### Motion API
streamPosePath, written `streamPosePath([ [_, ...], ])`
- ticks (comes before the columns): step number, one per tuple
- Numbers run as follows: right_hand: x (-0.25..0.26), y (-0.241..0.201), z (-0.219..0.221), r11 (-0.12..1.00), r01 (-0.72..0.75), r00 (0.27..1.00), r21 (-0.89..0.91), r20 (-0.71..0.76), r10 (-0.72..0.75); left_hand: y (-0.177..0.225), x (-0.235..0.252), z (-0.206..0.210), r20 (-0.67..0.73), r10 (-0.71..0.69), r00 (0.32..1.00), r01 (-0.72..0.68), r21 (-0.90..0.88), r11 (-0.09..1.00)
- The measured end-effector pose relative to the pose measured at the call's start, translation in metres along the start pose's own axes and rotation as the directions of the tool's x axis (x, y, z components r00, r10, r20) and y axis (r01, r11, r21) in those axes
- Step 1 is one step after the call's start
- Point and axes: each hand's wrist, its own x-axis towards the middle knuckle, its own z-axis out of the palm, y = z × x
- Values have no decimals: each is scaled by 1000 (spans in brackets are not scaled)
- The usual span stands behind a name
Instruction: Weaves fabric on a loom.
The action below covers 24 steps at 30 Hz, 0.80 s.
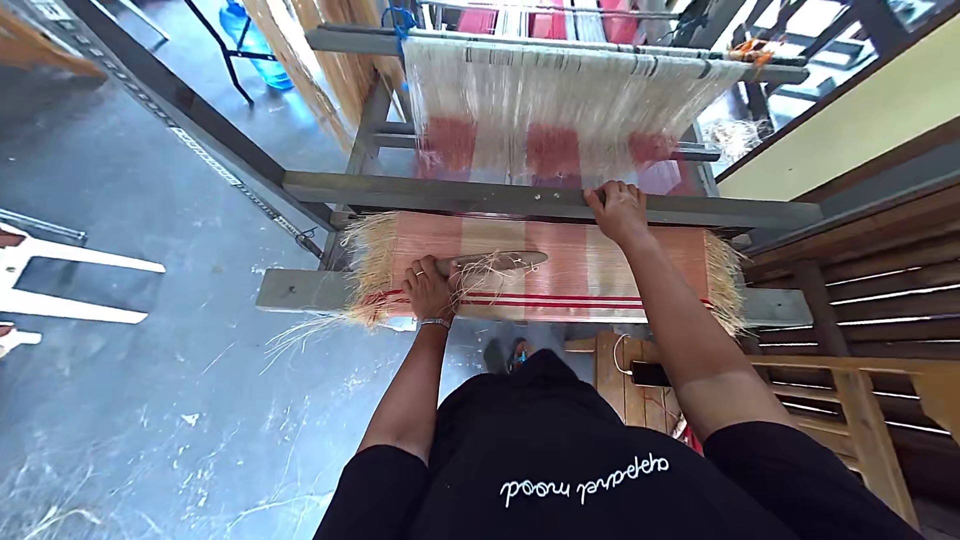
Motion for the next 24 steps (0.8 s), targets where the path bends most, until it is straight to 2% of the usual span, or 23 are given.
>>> streamPosePath([
  [10,1,5,7,1000,15,1000,-9,-13,-15,2,-1,-2,7,-2,1000,2,15,1000],
  [20,1,2,12,999,21,999,-29,-28,-22,-6,0,4,-42,38,998,-37,17,999],
  [24,-1,6,19,998,53,994,-26,-93,-55,-3,-1,2,0,12,1000,-12,8,1000],
])
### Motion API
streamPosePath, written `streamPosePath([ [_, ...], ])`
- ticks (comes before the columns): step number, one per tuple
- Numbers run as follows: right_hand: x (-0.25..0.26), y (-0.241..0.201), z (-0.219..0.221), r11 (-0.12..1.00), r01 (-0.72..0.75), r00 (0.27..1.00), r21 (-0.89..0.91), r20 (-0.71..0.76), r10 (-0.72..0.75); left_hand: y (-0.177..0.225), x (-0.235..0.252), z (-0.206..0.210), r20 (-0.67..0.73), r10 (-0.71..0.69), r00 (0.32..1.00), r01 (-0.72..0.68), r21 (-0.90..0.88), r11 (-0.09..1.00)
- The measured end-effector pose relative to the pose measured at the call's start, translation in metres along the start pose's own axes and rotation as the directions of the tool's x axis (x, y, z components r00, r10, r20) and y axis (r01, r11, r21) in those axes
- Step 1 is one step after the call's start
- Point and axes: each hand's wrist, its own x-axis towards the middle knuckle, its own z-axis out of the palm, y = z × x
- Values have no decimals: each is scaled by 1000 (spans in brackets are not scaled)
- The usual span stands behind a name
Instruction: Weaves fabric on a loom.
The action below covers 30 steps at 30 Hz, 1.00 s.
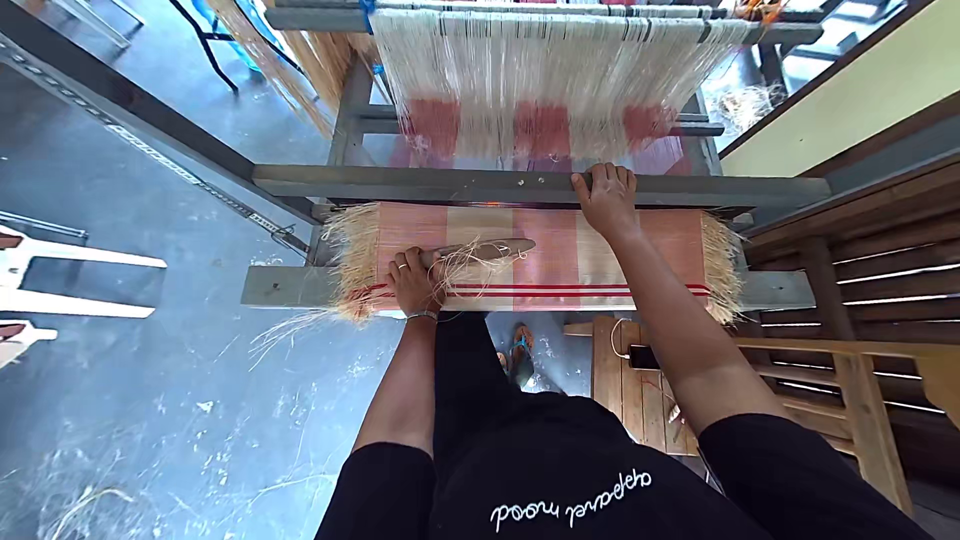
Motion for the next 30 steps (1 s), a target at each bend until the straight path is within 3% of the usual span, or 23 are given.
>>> streamPosePath([
  [5,6,4,14,1000,20,990,-14,-138,-22,2,4,-2,10,-33,999,33,-21,999],
  [13,47,6,8,1000,-6,1000,30,-17,6,2,2,-2,3,-38,999,38,-29,999],
  [17,4,-2,0,999,-31,999,23,-8,31,1,0,-2,2,-41,999,41,-21,999],
  [21,2,-1,1,998,-38,999,45,-18,39,3,-1,-4,9,-50,999,50,-27,998],
  [23,-2,2,-3,990,39,997,135,-72,-30,2,1,-2,9,-53,999,54,-43,998],
  [26,-48,-7,-8,914,248,959,321,-214,-186,1,7,-6,24,-54,998,56,-117,992],
  [30,-108,-25,42,853,257,963,454,-45,-266,0,17,-14,64,-67,996,76,-163,984],
])
